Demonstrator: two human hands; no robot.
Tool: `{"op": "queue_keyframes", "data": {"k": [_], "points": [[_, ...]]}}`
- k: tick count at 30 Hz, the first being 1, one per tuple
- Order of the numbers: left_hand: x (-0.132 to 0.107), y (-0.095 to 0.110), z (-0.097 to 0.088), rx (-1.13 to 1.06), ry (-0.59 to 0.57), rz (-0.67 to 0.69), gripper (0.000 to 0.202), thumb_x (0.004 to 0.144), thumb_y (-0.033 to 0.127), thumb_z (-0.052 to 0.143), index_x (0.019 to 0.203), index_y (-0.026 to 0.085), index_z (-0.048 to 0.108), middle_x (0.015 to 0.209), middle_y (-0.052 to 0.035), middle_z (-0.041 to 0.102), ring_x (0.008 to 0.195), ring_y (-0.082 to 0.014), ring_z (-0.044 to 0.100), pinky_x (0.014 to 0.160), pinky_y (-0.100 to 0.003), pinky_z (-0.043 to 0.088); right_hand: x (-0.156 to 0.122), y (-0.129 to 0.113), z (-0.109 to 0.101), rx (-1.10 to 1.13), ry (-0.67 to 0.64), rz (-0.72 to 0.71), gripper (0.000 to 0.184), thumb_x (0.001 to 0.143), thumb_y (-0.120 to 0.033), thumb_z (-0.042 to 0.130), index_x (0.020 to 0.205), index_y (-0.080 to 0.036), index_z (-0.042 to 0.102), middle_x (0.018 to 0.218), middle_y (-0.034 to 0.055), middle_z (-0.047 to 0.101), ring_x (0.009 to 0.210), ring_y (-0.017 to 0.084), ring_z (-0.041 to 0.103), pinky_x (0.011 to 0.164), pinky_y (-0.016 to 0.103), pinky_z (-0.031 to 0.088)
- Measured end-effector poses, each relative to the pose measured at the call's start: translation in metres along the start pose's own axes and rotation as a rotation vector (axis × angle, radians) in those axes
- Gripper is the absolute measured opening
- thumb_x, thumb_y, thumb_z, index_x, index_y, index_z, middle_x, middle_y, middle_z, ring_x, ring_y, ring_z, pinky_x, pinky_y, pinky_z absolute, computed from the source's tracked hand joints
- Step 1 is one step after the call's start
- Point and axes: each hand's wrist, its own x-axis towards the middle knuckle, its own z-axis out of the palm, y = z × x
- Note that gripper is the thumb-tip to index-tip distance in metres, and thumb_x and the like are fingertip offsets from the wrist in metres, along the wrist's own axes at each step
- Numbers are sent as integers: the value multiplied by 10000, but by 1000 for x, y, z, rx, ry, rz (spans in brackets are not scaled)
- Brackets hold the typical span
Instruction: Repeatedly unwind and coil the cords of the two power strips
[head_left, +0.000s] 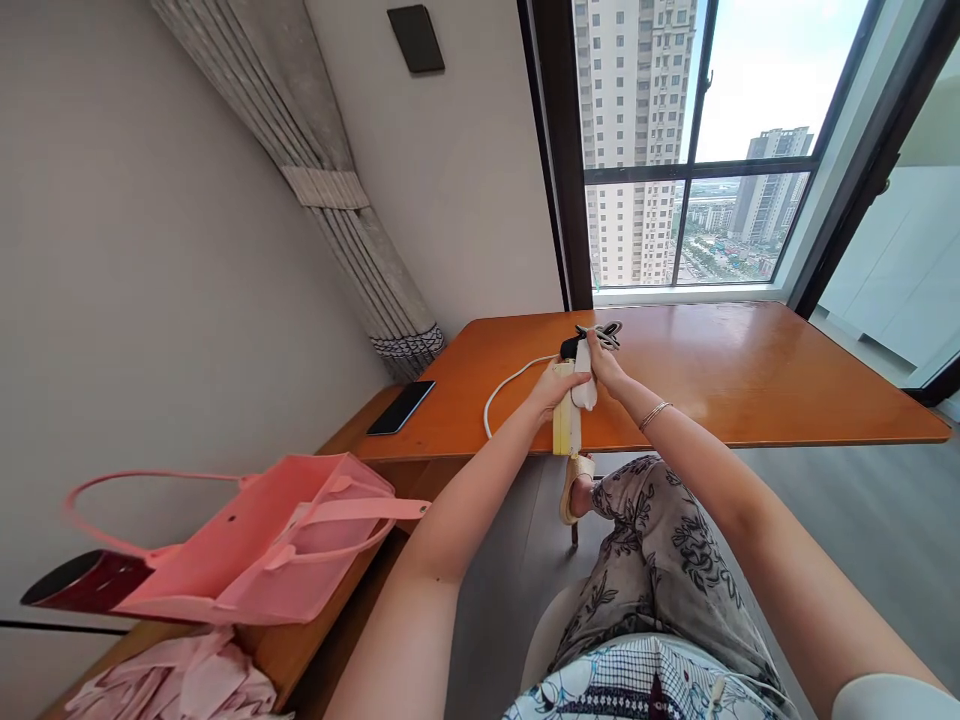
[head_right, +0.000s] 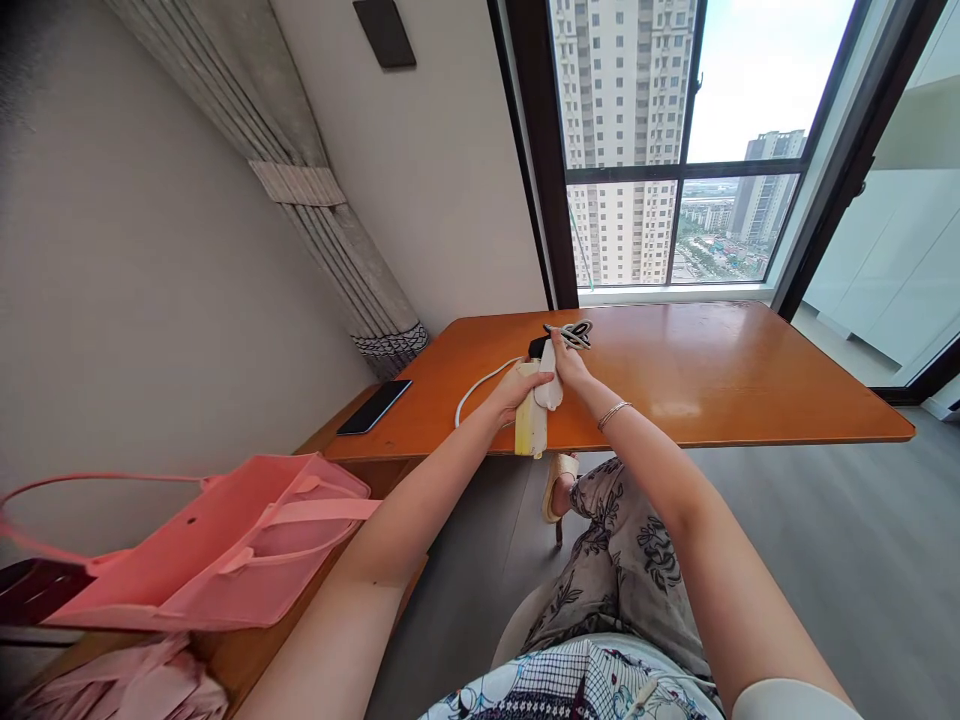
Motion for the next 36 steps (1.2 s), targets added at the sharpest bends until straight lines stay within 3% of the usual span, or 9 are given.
{"op": "queue_keyframes", "data": {"k": [4, 8, 12, 15, 18, 23, 28, 31, 36], "points": [[22, 1, -24, 186, 209, 85, 624, 629, 255, 794, 1193, 177, 540, 949, -42, 698, 786, -194, 684, 702, -330, 558, -9, 9, -7, -244, -99, -17, 605, 963, -647, 385, 1268, -187, 635, 1249, 79, 678, 1178, 220, 603, 1030, 347, 454], [43, 7, -58, 343, 394, 133, 748, 651, 180, 772, 1332, 155, 464, 1187, -128, 672, 1042, -234, 679, 854, -358, 551, -22, 30, -26, -623, -201, -26, 528, 926, -544, 562, 1269, -152, 646, 1349, 139, 630, 1258, 265, 569, 1077, 357, 415], [57, 12, -86, 573, 541, 74, 842, 574, 157, 833, 1338, 176, 478, 1308, -150, 633, 1246, -315, 596, 1011, -423, 484, -35, 50, -40, -785, -217, -18, 437, 861, -411, 687, 1222, -165, 683, 1301, 152, 651, 1237, 307, 576, 1075, 407, 412], [65, 14, -97, 866, 586, -75, 832, 633, 257, 832, 1368, 154, 456, 1329, -175, 627, 1262, -332, 592, 1018, -423, 483, -42, 57, -42, -883, -215, -50, 397, 874, -383, 672, 1216, -183, 690, 1307, 148, 641, 1263, 320, 547, 1091, 442, 388], [71, 14, -101, 1020, 558, -164, 902, 617, 242, 843, 1405, 110, 426, 1340, -231, 614, 1279, -369, 575, 1026, -441, 479, -48, 59, -42, -942, -222, -96, 364, 888, -383, 657, 1199, -198, 702, 1331, 135, 626, 1290, 309, 524, 1108, 440, 371], [69, 6, -102, 1283, 484, -201, 1075, 631, 253, 831, 1536, 185, 255, 1478, -239, 488, 1347, -378, 508, 1030, -457, 488, -53, 61, -46, -978, -254, -161, 308, 897, -357, 656, 1167, -223, 719, 1367, 92, 616, 1319, 260, 517, 1130, 387, 364], [64, -4, -91, 1397, 548, -199, 1154, 676, 309, 797, 1587, 166, 103, 1552, -272, 348, 1431, -412, 371, 1119, -555, 384, -55, 63, -48, -974, -261, -192, 314, 903, -354, 653, 1168, -199, 720, 1394, 117, 594, 1334, 276, 507, 1143, 405, 354], [63, -9, -83, 1388, 586, -137, 1113, 705, 308, 777, 1584, 179, 108, 1594, -288, 253, 1477, -420, 272, 1139, -626, 304, -57, 63, -50, -959, -276, -212, 304, 905, -342, 654, 1167, -201, 717, 1346, 109, 627, 1295, 259, 541, 1119, 380, 383], [61, -14, -69, 1417, 487, -125, 1052, 695, 385, 784, 1546, 189, 197, 1630, -293, 149, 1530, -409, 139, 1165, -648, 202, -60, 59, -64, -949, -290, -261, 287, 922, -305, 633, 1187, -218, 699, 1295, 74, 659, 1241, 211, 577, 1097, 330, 405]]}}
